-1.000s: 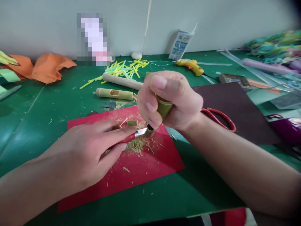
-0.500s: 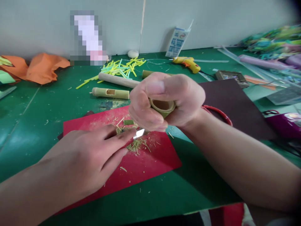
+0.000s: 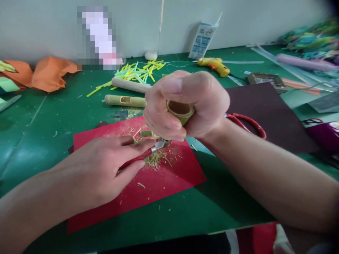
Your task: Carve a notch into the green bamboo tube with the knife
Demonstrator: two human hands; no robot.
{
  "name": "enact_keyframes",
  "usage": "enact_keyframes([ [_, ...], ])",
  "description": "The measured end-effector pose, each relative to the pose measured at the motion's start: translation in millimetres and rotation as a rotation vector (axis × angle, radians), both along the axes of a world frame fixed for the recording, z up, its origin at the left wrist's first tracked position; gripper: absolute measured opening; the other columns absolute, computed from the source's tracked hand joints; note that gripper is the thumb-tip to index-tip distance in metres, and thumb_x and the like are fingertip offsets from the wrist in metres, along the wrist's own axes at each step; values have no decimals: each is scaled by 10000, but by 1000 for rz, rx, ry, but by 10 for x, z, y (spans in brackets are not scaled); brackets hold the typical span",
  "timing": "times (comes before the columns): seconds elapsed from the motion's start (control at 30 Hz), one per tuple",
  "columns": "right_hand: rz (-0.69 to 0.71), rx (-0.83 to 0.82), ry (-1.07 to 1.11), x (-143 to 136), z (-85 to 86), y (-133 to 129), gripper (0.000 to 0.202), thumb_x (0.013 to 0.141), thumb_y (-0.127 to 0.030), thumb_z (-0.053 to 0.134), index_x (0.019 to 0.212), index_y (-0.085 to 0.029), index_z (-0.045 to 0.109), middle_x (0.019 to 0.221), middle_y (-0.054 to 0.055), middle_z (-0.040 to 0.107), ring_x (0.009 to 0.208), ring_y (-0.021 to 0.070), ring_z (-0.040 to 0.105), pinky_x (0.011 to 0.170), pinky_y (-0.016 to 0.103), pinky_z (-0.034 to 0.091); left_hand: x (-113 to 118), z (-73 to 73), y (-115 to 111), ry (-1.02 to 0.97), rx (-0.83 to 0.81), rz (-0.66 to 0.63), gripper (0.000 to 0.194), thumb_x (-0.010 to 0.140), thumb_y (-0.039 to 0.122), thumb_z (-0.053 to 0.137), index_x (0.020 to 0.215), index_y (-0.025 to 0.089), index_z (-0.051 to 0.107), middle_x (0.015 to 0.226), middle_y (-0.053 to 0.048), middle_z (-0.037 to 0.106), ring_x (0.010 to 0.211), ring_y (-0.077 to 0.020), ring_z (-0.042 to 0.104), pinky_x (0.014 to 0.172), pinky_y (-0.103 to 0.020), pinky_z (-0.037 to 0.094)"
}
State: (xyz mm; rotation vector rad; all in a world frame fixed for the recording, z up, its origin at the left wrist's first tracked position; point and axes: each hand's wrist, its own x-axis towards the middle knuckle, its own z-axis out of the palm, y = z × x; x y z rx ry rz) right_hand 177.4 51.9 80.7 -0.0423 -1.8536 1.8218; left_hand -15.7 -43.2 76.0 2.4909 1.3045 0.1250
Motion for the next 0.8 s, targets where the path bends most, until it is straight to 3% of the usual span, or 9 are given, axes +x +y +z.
enact_keyframes([
  [0.17, -91, 51, -38, 1, 32, -27, 452, 911, -165, 294, 472, -184, 396, 386, -47, 355, 394, 47, 395, 443, 185, 372, 88, -125, -11, -125, -27, 40, 438, 967, 322, 457, 1402, 370, 453, 1380, 23, 577, 1168, -196, 618, 968, -368, 529],
  [0.3, -95, 37, -23, 22, 16, -29, 458, 937, -261, 344, 486, -193, 387, 408, -51, 391, 377, 41, 365, 448, 169, 388, 105, -193, -23, -122, 77, 20, 462, 958, 305, 467, 1418, 338, 438, 1387, -9, 571, 1182, -215, 613, 952, -384, 543],
  [0.4, -124, 21, -49, 47, 4, -46, 474, 964, -295, 322, 511, -185, 407, 432, -58, 389, 401, 39, 373, 471, 166, 392, 70, -147, -29, -115, 67, 5, 443, 963, 299, 463, 1404, 336, 456, 1358, -1, 593, 1173, -189, 614, 949, -345, 542],
  [0.5, -148, 3, -78, 54, 4, -70, 463, 953, -295, 332, 509, -186, 408, 444, -55, 401, 409, 43, 389, 481, 177, 399, 21, -62, -54, -19, 84, 33, 436, 966, 321, 447, 1398, 377, 455, 1244, -11, 655, 1030, -203, 673, 796, -351, 583],
  [0.67, -163, -9, -61, 28, 6, -92, 403, 911, -295, 397, 523, -189, 419, 432, -59, 393, 399, 47, 387, 487, 188, 418, -33, -12, -133, 129, 299, -23, 421, 979, 308, 374, 1379, 409, 461, 1127, -13, 691, 748, -209, 695, 511, -334, 529],
  [0.8, -225, -3, -102, 15, 5, -111, 434, 938, -359, 350, 539, -192, 387, 441, -55, 376, 421, 52, 373, 470, 184, 410, -34, -29, -147, 163, 341, -52, 453, 975, 294, 368, 1415, 387, 427, 1121, -31, 691, 694, -202, 683, 495, -330, 526],
])
